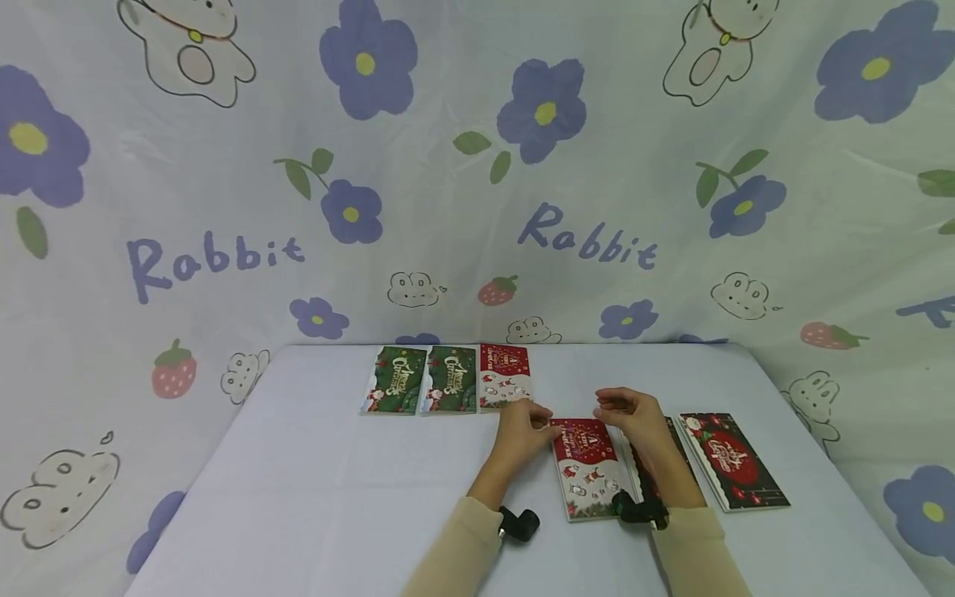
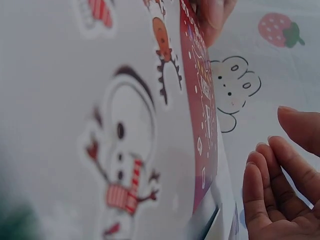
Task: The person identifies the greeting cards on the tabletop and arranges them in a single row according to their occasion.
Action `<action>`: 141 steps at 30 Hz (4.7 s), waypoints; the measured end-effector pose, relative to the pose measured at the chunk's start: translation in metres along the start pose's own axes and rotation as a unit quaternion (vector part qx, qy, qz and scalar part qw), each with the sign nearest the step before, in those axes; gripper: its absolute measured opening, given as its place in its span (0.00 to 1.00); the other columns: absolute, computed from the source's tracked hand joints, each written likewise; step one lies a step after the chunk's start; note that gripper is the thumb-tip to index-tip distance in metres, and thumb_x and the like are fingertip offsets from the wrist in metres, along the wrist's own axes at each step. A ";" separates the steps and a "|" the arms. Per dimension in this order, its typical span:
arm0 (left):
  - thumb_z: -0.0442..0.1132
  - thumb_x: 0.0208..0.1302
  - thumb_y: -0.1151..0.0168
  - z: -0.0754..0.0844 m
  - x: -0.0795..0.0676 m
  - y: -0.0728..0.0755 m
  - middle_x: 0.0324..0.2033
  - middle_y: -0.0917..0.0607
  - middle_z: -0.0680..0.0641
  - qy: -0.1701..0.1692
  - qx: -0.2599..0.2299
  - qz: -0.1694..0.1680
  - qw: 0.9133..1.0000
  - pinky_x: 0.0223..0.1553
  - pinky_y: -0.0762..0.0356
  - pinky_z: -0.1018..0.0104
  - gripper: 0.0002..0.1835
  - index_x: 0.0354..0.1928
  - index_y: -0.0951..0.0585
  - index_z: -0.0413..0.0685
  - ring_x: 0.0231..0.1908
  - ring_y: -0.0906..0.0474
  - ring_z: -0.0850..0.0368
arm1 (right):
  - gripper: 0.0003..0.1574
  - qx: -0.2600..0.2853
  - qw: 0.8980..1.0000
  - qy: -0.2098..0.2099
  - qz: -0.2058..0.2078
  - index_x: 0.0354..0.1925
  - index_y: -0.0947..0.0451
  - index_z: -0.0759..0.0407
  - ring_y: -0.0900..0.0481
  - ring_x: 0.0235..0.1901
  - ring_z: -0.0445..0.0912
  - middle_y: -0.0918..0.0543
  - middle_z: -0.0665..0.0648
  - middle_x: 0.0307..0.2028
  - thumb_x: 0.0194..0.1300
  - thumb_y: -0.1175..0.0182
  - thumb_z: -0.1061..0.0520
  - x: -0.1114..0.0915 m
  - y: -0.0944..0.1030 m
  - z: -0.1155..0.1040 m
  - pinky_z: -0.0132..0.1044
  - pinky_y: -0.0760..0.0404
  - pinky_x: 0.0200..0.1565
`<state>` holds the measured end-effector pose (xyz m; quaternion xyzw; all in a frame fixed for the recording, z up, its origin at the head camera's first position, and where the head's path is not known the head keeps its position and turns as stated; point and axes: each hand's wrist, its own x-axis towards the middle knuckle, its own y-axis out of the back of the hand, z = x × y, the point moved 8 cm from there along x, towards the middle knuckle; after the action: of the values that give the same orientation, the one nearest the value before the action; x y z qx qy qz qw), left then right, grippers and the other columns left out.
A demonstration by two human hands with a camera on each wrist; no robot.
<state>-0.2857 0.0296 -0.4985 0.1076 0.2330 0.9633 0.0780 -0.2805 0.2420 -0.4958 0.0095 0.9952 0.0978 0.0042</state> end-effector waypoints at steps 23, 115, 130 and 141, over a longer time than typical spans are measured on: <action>0.27 0.59 0.25 0.004 0.004 0.001 0.33 0.14 0.49 0.011 -0.051 -0.010 0.999 0.36 0.18 0.69 0.07 0.39 0.12 0.39 0.32 0.19 0.63 | 0.28 -0.002 1.000 -0.002 0.005 0.63 0.23 0.74 0.18 0.42 0.40 0.17 0.68 0.52 0.69 0.30 0.63 0.003 0.010 0.003 0.34 0.18 0.45; 0.19 0.59 0.28 -0.007 0.009 0.027 0.48 0.14 0.38 0.035 -0.265 0.027 0.963 0.43 0.15 0.69 0.17 0.51 0.13 0.32 0.45 0.14 0.50 | 0.26 0.107 0.992 0.062 -0.040 0.61 0.25 0.80 0.20 0.46 0.44 0.15 0.53 0.49 0.67 0.35 0.74 0.004 -0.004 0.000 0.29 0.17 0.45; 0.21 0.60 0.27 -0.005 0.024 0.030 0.46 0.12 0.36 0.016 -0.235 0.073 0.969 0.39 0.15 0.71 0.15 0.50 0.12 0.33 0.45 0.13 0.45 | 0.24 0.072 0.996 0.045 0.004 0.63 0.22 0.74 0.22 0.49 0.46 0.22 0.68 0.55 0.70 0.35 0.70 0.016 -0.004 -0.009 0.27 0.19 0.47; 0.25 0.62 0.26 0.003 0.058 0.045 0.38 0.12 0.45 0.031 -0.147 0.077 0.986 0.42 0.13 0.63 0.12 0.48 0.10 0.38 0.40 0.14 0.54 | 0.25 0.023 0.999 0.004 0.040 0.63 0.20 0.68 0.23 0.51 0.47 0.21 0.66 0.57 0.69 0.32 0.69 0.054 -0.007 -0.019 0.26 0.21 0.47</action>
<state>-0.3457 0.0032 -0.4654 0.0829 0.0825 0.9931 0.0113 -0.3352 0.2328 -0.4788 0.0488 0.9960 0.0749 -0.0039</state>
